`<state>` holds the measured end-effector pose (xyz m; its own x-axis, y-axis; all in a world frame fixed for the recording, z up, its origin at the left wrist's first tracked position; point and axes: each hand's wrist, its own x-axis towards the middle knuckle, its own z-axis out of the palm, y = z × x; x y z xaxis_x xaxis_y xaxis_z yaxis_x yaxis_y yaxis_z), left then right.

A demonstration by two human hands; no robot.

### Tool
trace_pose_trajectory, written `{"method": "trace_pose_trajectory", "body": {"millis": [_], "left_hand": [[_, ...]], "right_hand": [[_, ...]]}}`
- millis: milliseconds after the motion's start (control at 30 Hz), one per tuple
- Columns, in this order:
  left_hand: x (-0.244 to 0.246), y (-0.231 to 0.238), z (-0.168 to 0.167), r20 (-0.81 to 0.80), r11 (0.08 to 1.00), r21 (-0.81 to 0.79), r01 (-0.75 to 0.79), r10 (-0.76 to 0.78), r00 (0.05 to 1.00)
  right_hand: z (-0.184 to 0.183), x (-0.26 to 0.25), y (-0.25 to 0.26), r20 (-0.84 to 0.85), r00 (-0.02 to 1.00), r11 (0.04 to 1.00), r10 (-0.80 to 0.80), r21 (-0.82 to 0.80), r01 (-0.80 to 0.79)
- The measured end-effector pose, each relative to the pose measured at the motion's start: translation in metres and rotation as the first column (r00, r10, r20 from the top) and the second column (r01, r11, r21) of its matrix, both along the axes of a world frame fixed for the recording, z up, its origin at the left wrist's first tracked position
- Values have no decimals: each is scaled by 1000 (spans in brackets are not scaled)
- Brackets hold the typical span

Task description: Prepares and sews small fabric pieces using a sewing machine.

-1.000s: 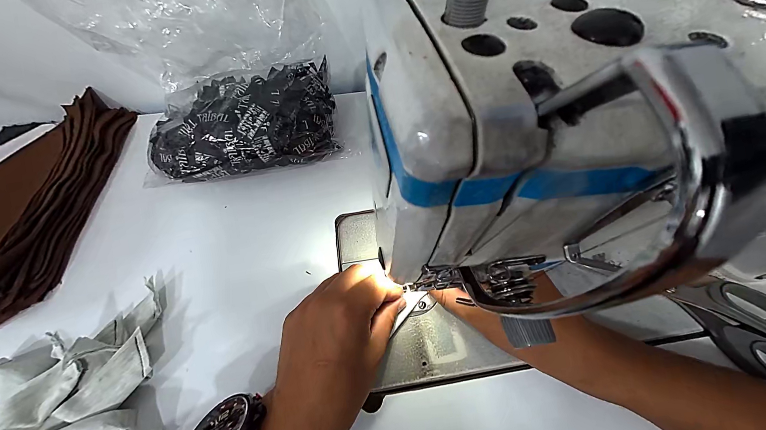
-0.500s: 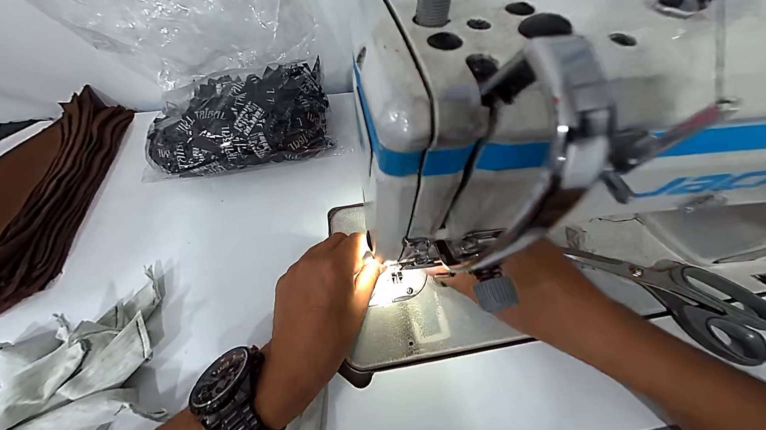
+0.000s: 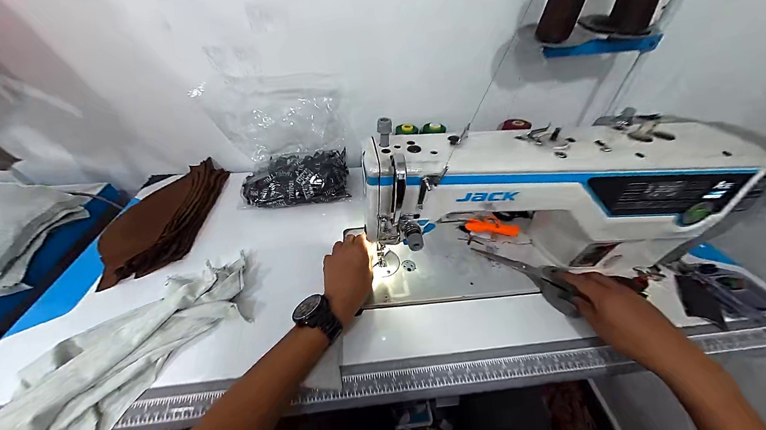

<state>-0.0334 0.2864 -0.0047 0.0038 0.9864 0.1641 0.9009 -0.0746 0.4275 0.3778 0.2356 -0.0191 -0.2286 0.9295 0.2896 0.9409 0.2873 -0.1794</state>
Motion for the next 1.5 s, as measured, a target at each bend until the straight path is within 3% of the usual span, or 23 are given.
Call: {"method": "trace_pose_trajectory", "body": {"millis": [100, 167, 200, 300, 400, 467, 500, 533, 600, 633, 667, 767, 833, 1267, 1500], "left_hand": [[-4, -51, 18, 276, 999, 30, -23, 14, 961], [-13, -91, 25, 538, 997, 70, -18, -23, 843], [-16, -114, 26, 671, 997, 81, -10, -47, 740], [-16, -178, 29, 925, 1000, 10, -16, -3, 380], [-13, -228, 30, 973, 997, -48, -56, 60, 221], [-11, -245, 26, 969, 994, -10, -108, 37, 244], [-10, -250, 22, 958, 990, 24, -140, 17, 285], [-10, -254, 17, 944, 984, 65, -164, -7, 331], [-8, -257, 12, 906, 970, 138, -202, -41, 422], [-7, -259, 10, 884, 963, 169, -211, -53, 465], [-5, -260, 10, 864, 959, 189, -210, -61, 500], [0, -262, 8, 812, 957, 224, -184, -79, 578], [2, -262, 6, 768, 953, 240, -186, -69, 637], [0, -265, 1, 726, 942, 272, -200, -64, 685], [-1, -265, 3, 764, 957, 238, -168, -78, 640]], "right_hand": [[26, -9, -6, 76, 993, 956, -88, -273, 106], [50, -14, -18, 229, 970, 862, -85, -472, 187], [55, -20, -31, 298, 951, 828, -87, -509, 236], [42, -43, -82, 312, 926, 885, -212, -340, 318], [0, -39, -120, -31, 982, 979, -184, -100, 180], [-17, -36, -143, -335, 939, 991, -81, -129, 39], [-24, -40, -155, -512, 858, 986, -29, -154, -59], [-31, -51, -165, -720, 692, 967, 43, -143, -209], [-47, -91, -183, -967, 222, 846, 128, -11, -533], [-51, -117, -192, -989, 87, 772, 117, 35, -635], [-52, -141, -202, -992, 61, 714, 109, 36, -699], [-36, -190, -224, -951, 283, 668, 122, -132, -732], [-26, -207, -221, -926, 353, 641, 134, -190, -743], [-20, -232, -210, -879, 433, 720, 198, -169, -673], [-25, -230, -212, -902, 393, 724, 178, -151, -673]]}}
